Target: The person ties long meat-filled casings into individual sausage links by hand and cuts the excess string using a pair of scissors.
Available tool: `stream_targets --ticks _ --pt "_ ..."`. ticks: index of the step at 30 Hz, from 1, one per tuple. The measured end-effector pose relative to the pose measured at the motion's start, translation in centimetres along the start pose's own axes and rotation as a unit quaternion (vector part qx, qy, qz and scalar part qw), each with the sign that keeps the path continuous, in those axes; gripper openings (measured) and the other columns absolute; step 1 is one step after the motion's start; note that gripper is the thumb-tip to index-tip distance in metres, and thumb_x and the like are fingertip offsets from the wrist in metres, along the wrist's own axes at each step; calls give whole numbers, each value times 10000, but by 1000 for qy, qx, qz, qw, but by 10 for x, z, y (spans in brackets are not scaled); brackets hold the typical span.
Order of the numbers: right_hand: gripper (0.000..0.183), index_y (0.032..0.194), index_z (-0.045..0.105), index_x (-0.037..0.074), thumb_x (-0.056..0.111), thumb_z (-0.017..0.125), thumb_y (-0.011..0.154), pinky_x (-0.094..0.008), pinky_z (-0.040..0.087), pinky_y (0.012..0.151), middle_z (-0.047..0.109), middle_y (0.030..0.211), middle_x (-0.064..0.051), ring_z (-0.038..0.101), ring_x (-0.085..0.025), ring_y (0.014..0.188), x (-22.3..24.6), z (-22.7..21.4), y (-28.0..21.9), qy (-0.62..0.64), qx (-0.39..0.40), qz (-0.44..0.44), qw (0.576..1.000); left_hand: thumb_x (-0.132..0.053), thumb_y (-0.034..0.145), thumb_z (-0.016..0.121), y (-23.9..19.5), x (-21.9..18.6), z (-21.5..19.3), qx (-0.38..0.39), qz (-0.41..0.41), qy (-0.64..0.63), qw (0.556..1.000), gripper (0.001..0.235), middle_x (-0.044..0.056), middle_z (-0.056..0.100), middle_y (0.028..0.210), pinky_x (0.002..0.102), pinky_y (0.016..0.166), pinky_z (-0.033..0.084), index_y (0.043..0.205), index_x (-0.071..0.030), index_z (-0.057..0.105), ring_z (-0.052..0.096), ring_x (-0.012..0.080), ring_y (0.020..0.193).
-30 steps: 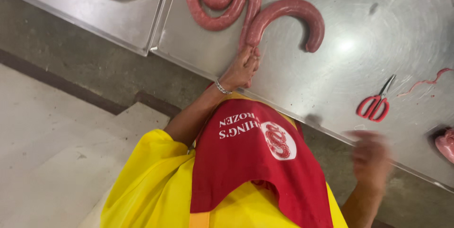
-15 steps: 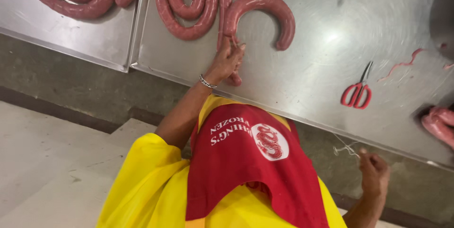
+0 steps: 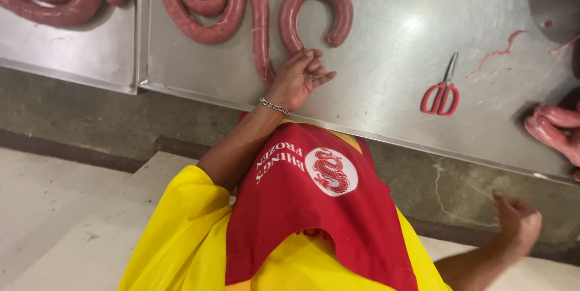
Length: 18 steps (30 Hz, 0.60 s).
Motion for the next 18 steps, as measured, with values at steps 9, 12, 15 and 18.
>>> stream_targets --ticks 9,12,15,18 --pt "273 1113 700 -17 107 870 938 -444 492 969 541 1289 -215 558 -314 1144 163 181 39 127 -88 -330 931 -232 1109 453 -72 -52 -35 -74 64 328 940 241 -70 399 672 204 436 286 1008 -77 608 325 9 514" --pt "223 926 648 -42 54 833 848 -432 517 895 516 1236 -243 591 -335 1095 177 175 38 119 -52 -330 935 -200 1083 476 -85 -61 -40 -94 106 377 915 201 -62 447 671 223 454 312 1001 -79 612 374 28 514" --pt "289 920 650 -28 167 861 896 -449 545 886 627 991 -157 641 -306 920 202 179 15 29 -16 -291 956 -158 1116 492 -88 -66 -41 -52 213 444 869 216 -47 565 796 218 643 429 989 -36 618 494 25 720" --pt "374 974 624 -7 205 919 884 -448 564 784 578 1143 -177 612 -325 1054 260 187 -60 64 14 -461 885 -155 1088 511 -88 -66 -46 -56 194 437 876 197 -39 524 768 228 635 419 972 -30 609 461 44 695"
Point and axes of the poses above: each hand's wrist, its own y-axis towards the middle knuckle, its own z-axis out of the palm, x = y × z, the point moved 4 cm from there along y, towards the middle knuckle
